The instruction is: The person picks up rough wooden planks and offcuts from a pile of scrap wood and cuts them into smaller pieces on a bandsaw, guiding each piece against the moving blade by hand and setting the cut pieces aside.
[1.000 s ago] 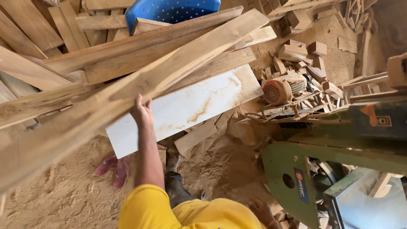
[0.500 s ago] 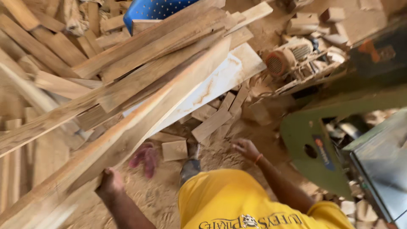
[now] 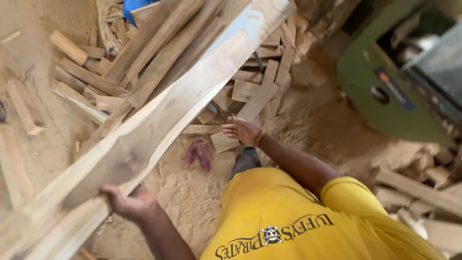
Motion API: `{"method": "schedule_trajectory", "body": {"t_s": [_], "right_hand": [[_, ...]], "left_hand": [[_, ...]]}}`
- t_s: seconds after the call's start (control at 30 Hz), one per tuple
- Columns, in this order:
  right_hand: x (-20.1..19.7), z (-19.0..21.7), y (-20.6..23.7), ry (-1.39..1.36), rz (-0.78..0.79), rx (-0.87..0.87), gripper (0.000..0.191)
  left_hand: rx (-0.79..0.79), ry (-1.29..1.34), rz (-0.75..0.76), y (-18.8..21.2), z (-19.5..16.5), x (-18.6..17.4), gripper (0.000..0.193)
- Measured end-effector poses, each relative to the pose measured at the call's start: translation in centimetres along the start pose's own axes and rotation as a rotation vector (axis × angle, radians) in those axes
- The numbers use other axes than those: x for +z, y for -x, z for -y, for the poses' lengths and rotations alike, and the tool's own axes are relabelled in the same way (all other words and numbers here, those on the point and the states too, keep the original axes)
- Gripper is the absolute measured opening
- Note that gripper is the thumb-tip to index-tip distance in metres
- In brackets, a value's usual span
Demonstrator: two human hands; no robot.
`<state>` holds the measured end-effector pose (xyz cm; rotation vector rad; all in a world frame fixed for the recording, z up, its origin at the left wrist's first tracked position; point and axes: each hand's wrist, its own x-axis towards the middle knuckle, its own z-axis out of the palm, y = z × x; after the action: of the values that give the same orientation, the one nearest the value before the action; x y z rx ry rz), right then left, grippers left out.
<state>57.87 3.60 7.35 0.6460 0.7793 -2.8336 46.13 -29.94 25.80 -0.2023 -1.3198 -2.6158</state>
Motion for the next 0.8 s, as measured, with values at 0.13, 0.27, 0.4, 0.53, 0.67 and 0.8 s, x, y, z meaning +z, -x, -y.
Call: {"method": "schedule_trajectory", "body": {"t_s": [0.13, 0.27, 0.4, 0.53, 0.67, 0.8], "right_hand": [[2.9, -1.9, -0.5, -0.431, -0.227, 0.031, 0.094], [0.0, -2.7, 0.7, -0.637, -0.056, -0.205, 0.078], [-3.2, -7.1, 4.6, -0.726, -0.371, -0.189, 0.041], [-7.0, -12.3, 11.4, -0.751, -0.617, -0.223, 0.036], [-9.3, -15.8, 19.7, -0.923, -0.707, -0.350, 0.027], [-9.4, -16.8, 29.0, -0.750, -0.872, -0.848, 0.025]], "left_hand": [[-0.018, -0.092, 0.137, 2.4, -5.7, 2.1, 0.072], [-0.090, -0.171, 0.154, 4.1, -7.1, 3.5, 0.080], [-0.240, -0.192, 0.149, 2.8, -3.9, 2.7, 0.084], [-0.536, -0.215, 0.295, -2.0, 2.0, 0.9, 0.081], [-0.820, -0.201, 0.406, -2.2, 11.0, 0.3, 0.074], [-1.154, -0.118, 0.435, 3.7, 20.0, 2.0, 0.066]]}}
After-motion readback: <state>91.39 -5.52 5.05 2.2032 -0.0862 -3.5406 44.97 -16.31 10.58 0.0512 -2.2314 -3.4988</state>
